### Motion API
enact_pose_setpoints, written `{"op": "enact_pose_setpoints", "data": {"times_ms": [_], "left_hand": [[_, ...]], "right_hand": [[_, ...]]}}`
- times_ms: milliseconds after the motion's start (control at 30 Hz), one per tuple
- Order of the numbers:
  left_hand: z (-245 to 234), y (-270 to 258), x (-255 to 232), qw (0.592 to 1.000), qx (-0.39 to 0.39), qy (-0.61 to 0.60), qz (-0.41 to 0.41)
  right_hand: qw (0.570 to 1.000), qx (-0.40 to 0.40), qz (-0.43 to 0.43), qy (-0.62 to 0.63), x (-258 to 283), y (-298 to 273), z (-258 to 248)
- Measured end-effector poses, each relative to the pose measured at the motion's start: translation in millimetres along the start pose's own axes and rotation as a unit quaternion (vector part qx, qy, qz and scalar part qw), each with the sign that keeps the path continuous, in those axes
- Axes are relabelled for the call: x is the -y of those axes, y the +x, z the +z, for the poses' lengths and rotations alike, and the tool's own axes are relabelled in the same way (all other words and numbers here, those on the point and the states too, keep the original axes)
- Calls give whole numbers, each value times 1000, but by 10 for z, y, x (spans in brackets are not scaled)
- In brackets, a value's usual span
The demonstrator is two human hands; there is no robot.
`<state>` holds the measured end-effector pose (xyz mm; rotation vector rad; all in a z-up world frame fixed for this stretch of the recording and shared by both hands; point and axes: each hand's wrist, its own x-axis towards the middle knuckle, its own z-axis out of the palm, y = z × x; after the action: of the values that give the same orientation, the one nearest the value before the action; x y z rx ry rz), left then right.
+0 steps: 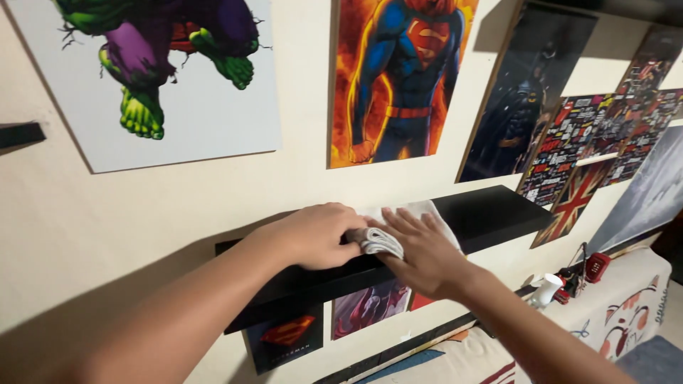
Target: Cleaning and dusting a wall-mounted shelf using a cloth and spray bottle.
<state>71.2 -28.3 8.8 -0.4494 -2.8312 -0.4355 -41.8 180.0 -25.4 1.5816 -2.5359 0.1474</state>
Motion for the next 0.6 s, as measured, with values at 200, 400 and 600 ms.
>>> {"op": "enact_pose_setpoints", "data": {"times_ms": [200,400,600], "left_hand": [[-232,-493,88,996,-21,-49,-66],[-418,-1102,94,966,-88,-178,-166],[-59,-1633,292,908,-317,-230,-149]], "right_hand": [[999,-27,-27,26,580,102,17],[997,-66,-41,-16,1143,218,105],[994,-90,-61,7,1620,284,127]]}}
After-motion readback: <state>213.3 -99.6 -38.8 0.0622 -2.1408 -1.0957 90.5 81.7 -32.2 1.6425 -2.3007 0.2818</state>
